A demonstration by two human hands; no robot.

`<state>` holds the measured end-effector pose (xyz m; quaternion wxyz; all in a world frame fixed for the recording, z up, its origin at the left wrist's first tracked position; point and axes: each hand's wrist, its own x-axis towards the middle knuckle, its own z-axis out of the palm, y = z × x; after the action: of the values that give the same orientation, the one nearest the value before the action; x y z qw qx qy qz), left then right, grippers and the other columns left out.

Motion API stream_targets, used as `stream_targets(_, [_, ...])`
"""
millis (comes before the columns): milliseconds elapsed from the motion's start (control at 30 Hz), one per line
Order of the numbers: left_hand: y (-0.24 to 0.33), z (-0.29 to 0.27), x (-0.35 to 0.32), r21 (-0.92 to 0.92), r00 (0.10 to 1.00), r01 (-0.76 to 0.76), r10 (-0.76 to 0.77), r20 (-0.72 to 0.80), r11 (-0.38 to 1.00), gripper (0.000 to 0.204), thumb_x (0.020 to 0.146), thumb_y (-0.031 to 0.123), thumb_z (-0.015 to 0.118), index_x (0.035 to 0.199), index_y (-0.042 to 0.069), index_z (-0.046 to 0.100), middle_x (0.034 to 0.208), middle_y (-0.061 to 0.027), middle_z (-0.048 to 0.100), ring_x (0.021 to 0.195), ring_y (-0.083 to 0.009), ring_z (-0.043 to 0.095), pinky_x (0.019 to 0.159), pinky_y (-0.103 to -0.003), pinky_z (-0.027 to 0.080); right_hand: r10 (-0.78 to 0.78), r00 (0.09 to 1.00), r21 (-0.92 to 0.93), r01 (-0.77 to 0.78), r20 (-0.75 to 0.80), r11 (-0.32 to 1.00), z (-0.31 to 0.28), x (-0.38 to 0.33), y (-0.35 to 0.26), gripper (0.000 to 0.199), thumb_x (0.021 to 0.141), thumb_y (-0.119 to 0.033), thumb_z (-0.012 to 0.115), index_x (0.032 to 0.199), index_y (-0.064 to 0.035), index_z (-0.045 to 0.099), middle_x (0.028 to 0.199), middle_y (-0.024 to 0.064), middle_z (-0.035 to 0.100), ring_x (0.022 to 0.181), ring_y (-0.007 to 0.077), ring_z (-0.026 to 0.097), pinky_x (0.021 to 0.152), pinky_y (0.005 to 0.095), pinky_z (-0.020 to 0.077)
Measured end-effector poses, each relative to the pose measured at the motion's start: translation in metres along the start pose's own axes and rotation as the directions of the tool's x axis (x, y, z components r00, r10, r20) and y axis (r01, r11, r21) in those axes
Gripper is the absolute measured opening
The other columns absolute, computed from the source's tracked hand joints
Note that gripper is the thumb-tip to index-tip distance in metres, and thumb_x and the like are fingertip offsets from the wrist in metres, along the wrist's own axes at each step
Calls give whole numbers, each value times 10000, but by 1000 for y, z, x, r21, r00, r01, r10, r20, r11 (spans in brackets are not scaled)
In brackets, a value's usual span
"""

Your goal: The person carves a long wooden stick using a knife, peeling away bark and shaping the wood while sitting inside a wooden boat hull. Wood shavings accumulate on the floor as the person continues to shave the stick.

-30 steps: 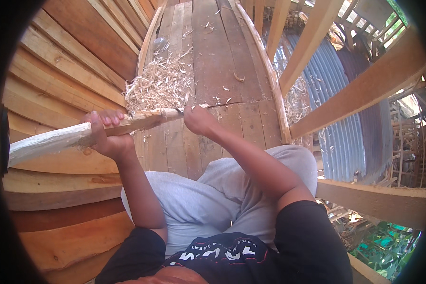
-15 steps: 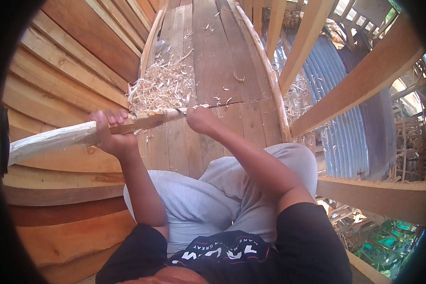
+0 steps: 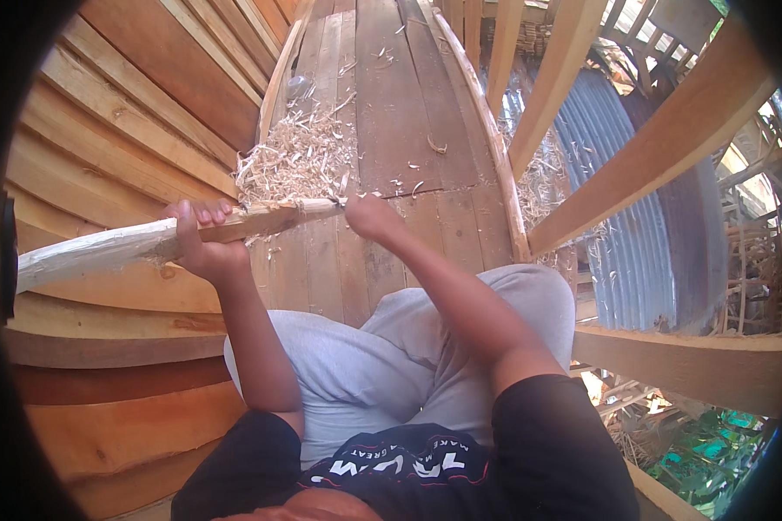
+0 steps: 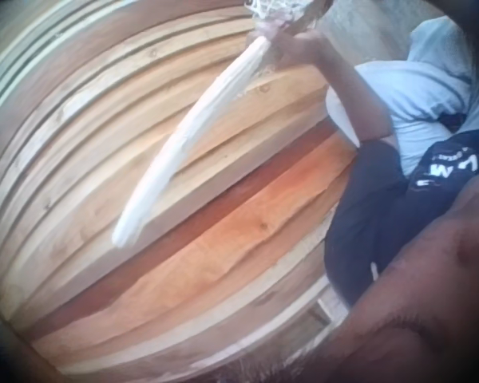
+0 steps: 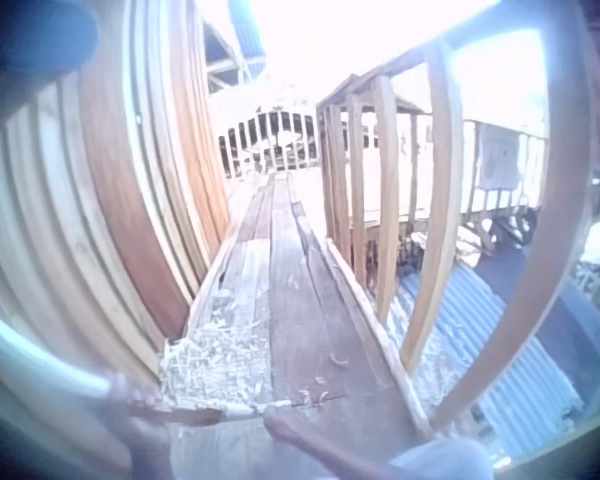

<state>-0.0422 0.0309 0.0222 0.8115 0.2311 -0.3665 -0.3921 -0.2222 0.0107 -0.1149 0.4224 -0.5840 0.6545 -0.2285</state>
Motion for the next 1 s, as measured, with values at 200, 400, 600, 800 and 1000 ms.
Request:
stream_targets(200, [0,3,2,1,1000,-6,6,2,1000,126,835,26,578,852,94,473,607,-29,450,547,-133,453,573,-310,444,-42,993,125,55,-110,991,19,19,28,523,955,-354,267,666,22,489,542,115,493,433,228,474,428,412,376])
stream_targets(400, [5,11,10,67,999,-9,6,48,998,145,843,41,598,874,104,471,625,-4,446,572,-113,453,590,-299,432,-107,992,51,110,-60,993,0,-3,-9,638,962,-478,388,840,107,613,794,290,607,774,388,609,727,459,458])
stream_targets(600, [-16,36,18,26,978,11,-16,206,1000,159,834,10,615,892,79,484,636,-24,477,547,-119,481,551,-297,446,-34,988,88,47,-150,995,0,15,22,518,962,-345,366,785,56,643,697,237,618,652,348,614,690,492,465])
stream_targets(800, [1,8,12,31,999,18,-19,44,999,176,831,19,619,923,82,482,653,-21,481,555,-115,479,535,-275,439,-130,966,-107,109,-224,988,-3,-35,-55,535,932,-308,323,801,105,638,898,357,602,873,504,606,828,533,455])
stream_targets(1000, [-4,9,1,32,999,-40,38,32,999,158,834,6,598,912,72,478,649,-29,484,555,-112,474,535,-278,440,-45,968,-67,30,-248,997,11,2,7,533,919,-308,304,827,102,632,883,343,609,866,503,604,828,533,453])
